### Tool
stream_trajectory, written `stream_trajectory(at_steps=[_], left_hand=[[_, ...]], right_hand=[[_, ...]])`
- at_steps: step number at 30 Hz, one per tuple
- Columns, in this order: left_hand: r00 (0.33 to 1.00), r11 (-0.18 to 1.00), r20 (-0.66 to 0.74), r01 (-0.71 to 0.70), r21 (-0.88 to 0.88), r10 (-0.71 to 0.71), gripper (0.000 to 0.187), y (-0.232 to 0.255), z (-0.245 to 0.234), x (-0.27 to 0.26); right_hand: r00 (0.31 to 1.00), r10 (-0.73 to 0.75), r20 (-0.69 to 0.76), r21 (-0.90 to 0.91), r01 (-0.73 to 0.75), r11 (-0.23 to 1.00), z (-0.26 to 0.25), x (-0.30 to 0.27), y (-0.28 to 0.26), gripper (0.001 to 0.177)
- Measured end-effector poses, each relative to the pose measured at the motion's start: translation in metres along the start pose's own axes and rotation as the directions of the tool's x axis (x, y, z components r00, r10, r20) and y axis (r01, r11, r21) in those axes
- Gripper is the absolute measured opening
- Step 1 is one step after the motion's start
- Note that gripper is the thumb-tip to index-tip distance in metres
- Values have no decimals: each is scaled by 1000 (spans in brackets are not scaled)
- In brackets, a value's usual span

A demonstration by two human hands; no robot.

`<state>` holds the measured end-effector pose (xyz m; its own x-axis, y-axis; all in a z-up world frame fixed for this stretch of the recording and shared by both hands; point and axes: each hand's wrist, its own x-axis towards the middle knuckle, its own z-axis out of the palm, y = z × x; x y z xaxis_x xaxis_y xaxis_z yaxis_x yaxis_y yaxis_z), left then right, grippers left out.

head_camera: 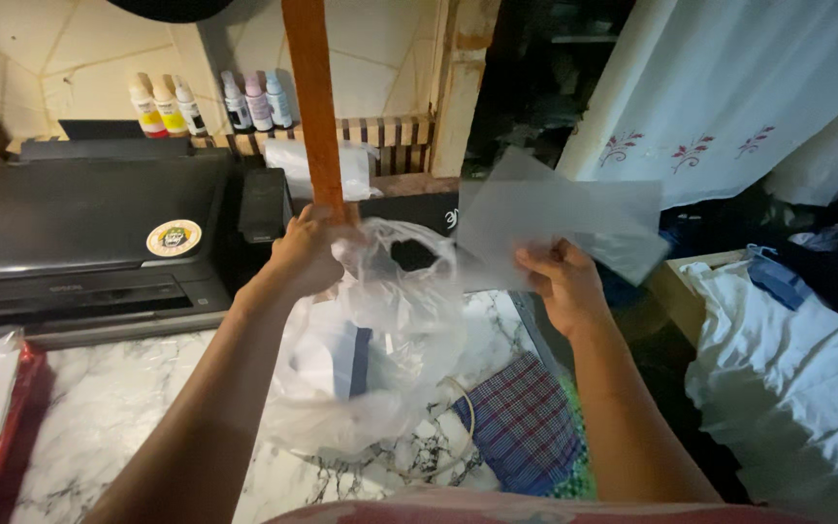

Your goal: The person clears items from a desk including a plastic bag and a cable, wipes the surface with a cloth, and places items into a bin.

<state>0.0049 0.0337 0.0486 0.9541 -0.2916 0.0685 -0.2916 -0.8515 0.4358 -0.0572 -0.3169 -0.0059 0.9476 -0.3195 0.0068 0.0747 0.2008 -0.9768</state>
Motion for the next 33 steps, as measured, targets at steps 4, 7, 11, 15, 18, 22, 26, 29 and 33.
stream_trajectory(at_steps=[4, 7, 11, 15, 18, 22, 26, 29, 33], left_hand=[[979, 987, 121, 159, 36, -163, 56, 2, 5, -35], [972, 987, 177, 160, -2, -157, 49, -5, 17, -63], [963, 974, 153, 227, -12, -222, 61, -16, 25, -75], [972, 972, 57, 231, -40, -229, 60, -35, 28, -79], [990, 992, -140, 1, -130, -19, 69, -48, 29, -80], [991, 988, -118, 46, -149, -64, 73, -41, 22, -80], [988, 980, -93, 106, -169, -123, 75, -22, 8, -75], [992, 972, -67, 95, -213, -111, 80, -18, 1, -77], [990, 974, -105, 71, -214, -95, 88, -18, 1, -79]], right_hand=[[985, -61, 161, 76, 49, 996, 13, 3, -2, 27], [991, -33, 133, 70, 24, 997, 34, 0, -4, 24], [994, -52, 94, 48, 47, 998, 49, -9, -12, 21], [985, -64, 163, 86, 50, 995, 61, -10, -23, 21], [967, -136, 214, 42, 130, 991, 73, -13, -26, 22], [948, -267, 171, -163, 295, 942, 102, -29, -12, 20], [792, 61, 607, -335, 186, 924, 127, -51, 8, 22], [688, 360, 630, -654, 220, 724, 131, -58, 22, 34], [635, 468, 615, -766, 341, 545, 141, -50, 47, 53]])
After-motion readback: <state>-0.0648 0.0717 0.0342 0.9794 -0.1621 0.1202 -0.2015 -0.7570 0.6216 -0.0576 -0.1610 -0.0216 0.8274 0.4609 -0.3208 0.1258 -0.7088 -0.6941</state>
